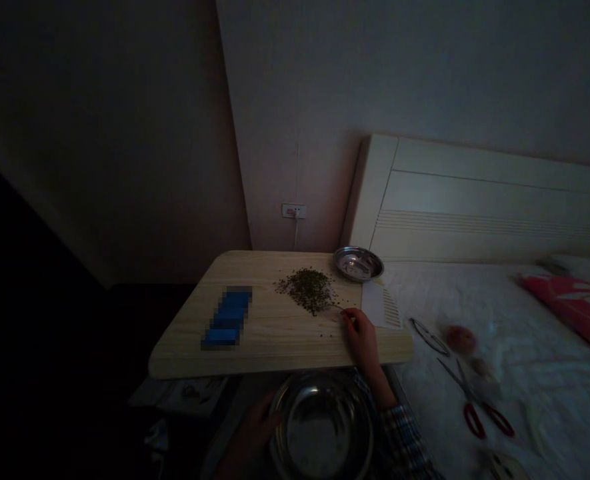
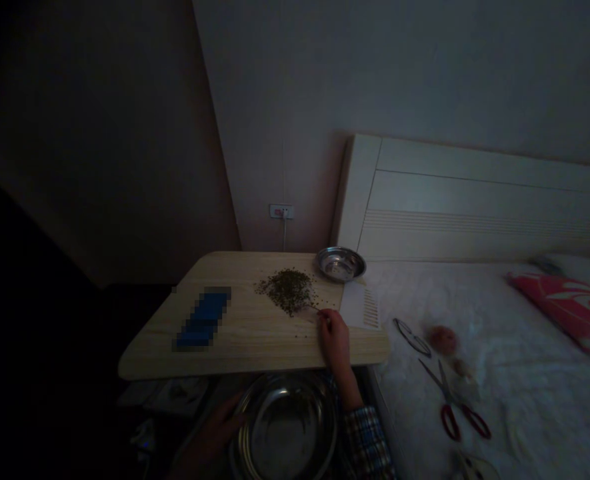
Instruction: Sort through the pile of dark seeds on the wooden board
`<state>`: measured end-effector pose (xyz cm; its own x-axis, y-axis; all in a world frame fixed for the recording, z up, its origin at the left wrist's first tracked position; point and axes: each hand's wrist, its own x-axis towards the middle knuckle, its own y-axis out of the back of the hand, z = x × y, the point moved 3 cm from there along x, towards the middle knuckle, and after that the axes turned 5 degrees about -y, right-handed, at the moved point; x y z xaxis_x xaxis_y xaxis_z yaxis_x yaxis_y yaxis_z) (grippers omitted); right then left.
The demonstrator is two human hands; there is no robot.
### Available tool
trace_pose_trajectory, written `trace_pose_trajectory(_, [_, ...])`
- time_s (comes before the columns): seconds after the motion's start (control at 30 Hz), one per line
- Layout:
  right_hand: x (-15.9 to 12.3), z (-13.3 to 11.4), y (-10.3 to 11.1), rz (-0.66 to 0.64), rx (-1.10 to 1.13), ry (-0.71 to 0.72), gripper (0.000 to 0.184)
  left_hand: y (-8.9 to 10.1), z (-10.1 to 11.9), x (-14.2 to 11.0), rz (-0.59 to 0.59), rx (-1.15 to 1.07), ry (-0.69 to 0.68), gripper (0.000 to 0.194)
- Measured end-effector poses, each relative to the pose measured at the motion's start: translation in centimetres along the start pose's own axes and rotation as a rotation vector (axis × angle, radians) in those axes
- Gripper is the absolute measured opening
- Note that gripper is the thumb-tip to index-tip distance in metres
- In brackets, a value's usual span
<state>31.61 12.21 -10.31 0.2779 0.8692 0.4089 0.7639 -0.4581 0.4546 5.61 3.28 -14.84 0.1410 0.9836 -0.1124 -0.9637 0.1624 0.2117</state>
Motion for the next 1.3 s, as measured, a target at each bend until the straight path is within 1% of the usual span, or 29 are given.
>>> trace_pose_trajectory(0.1, [0.0,0.0,-0.1,-0.015,0.002,0.01,0.024,0.0,0.6,-0.1,0.008,0.006,0.011,0.037])
trace_pose_trajectory(0.23, [0.0,0.0,-0.1,-0.025,0.006,0.019,0.024,-0.1,1.0,-0.3,-0.033,-0.011,-0.023,0.036])
trace_pose_trajectory(0.3, [0.0,0.0,-0.1,-0.027,0.006,0.021,0.024,-0.1,0.4,-0.2,-0.04,-0.002,-0.028,0.037])
trace_pose_trajectory(0.4, [-0.1,0.0,-0.1,-0.024,0.007,0.022,0.024,0.0,-1.0,0.0,0.007,0.014,0.003,0.04])
trace_pose_trajectory(0.5, [-0.1,0.0,-0.1,-0.026,0.01,0.029,0.024,0.1,-1.6,0.2,0.006,0.026,-0.013,0.042])
trace_pose_trajectory(0.63, [-0.1,-0.2,-0.1,-0.035,0.012,0.046,0.024,-0.1,-1.0,0.1,-0.025,0.013,0.003,0.039])
trace_pose_trajectory(0.77, [-0.2,-0.2,-0.1,-0.049,0.014,0.067,0.023,-0.1,-0.7,0.0,0.022,-0.016,0.031,0.039])
trace_pose_trajectory(1.0, [-0.1,0.0,-0.2,-0.062,0.018,0.083,0.02,-0.3,-0.1,-0.2,-0.027,-0.033,-0.035,0.039])
trace_pose_trajectory(1.2, [-0.2,-0.1,-0.2,-0.082,0.024,0.097,0.02,-0.2,0.0,-0.1,0.0,0.007,0.002,0.039])
trace_pose_trajectory(1.3, [-0.2,-0.1,-0.1,-0.091,0.028,0.103,0.02,-0.2,-0.1,0.0,-0.03,0.005,-0.004,0.039])
